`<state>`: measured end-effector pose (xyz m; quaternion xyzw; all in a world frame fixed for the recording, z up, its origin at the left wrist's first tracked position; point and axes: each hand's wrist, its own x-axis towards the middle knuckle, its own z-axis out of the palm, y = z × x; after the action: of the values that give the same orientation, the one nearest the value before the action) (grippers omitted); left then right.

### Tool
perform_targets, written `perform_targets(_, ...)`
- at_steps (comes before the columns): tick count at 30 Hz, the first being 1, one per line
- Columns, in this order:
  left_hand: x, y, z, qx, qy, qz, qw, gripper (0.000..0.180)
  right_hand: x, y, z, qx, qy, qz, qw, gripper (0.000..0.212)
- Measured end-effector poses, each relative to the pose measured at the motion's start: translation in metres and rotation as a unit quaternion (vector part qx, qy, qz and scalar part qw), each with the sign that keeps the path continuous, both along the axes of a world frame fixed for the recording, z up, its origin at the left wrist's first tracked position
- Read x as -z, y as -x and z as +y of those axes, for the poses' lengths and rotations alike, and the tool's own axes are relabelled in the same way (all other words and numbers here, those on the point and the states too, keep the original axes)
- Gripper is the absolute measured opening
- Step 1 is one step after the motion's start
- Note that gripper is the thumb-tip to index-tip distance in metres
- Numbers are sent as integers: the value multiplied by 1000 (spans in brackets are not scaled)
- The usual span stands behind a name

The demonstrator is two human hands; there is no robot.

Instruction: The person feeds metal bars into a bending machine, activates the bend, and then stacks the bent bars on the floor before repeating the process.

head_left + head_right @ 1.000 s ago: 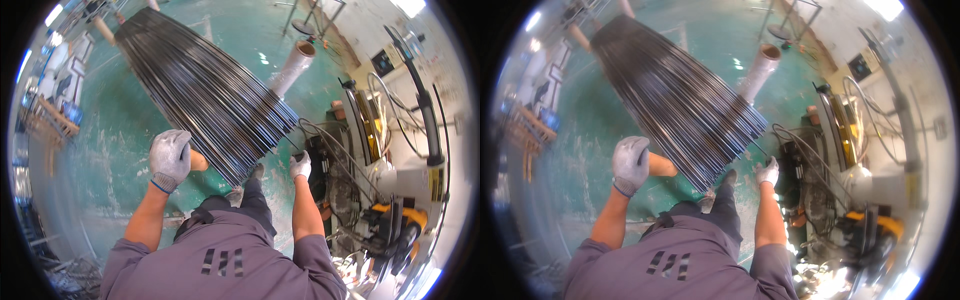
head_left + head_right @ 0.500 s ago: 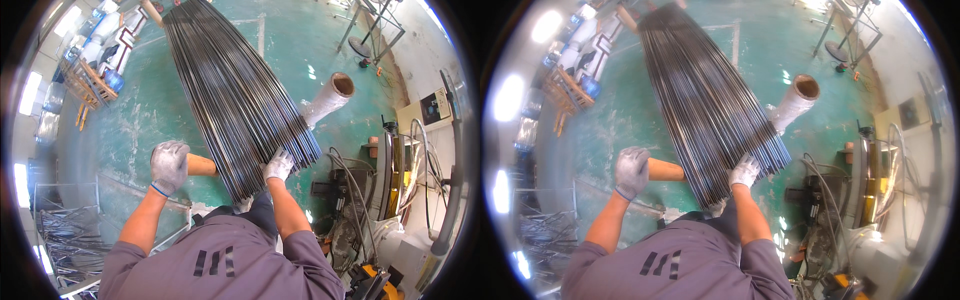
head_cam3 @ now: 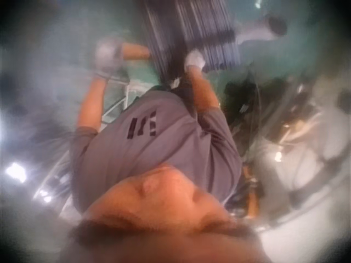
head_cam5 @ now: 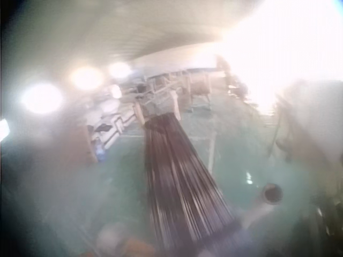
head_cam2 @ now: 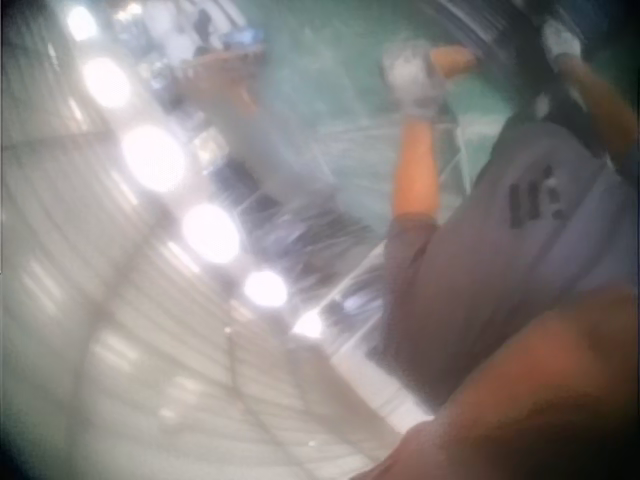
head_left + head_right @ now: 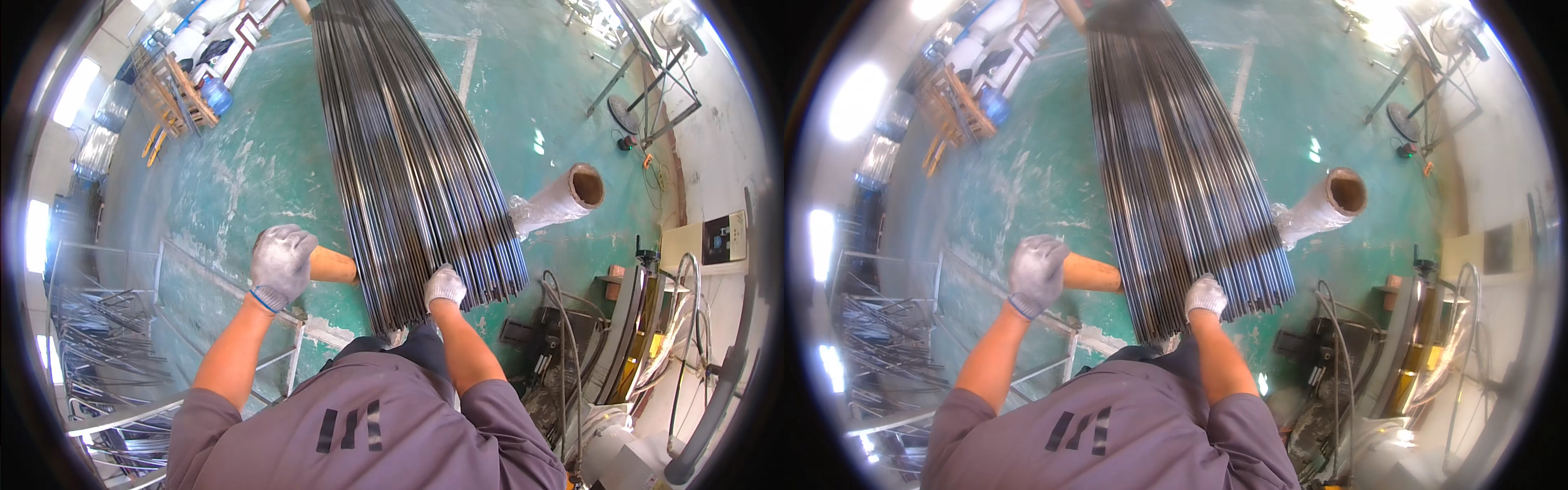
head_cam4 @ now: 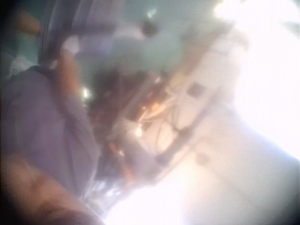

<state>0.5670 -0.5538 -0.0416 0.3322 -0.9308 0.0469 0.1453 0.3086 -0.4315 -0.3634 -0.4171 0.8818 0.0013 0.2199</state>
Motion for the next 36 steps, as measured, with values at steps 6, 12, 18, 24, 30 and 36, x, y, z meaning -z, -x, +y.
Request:
perform_targets(6,-1,-5,1,-29,-42,-41,998,24,-32,-6,1,-20,4,61,998,26)
perform_targets(12,5,-11,2,-32,-59,-19,998,22,-38,6,-9,0,-70,-113,991,34)
perform_targets(18,0,-8,1,-22,-28,-4,999,18,-57,38,-4,15,-64,-247,967,56)
perform_targets(24,-2,-8,3,-18,-34,27,999,14,-52,59,13,247,54,-632,732,32)
perform_targets(30,0,-11,4,-3,2,45,999,11,-70,71,22,241,49,-772,586,35)
perform_targets(36,0,-19,7,15,13,50,999,10,-95,54,26,190,71,-783,587,45)
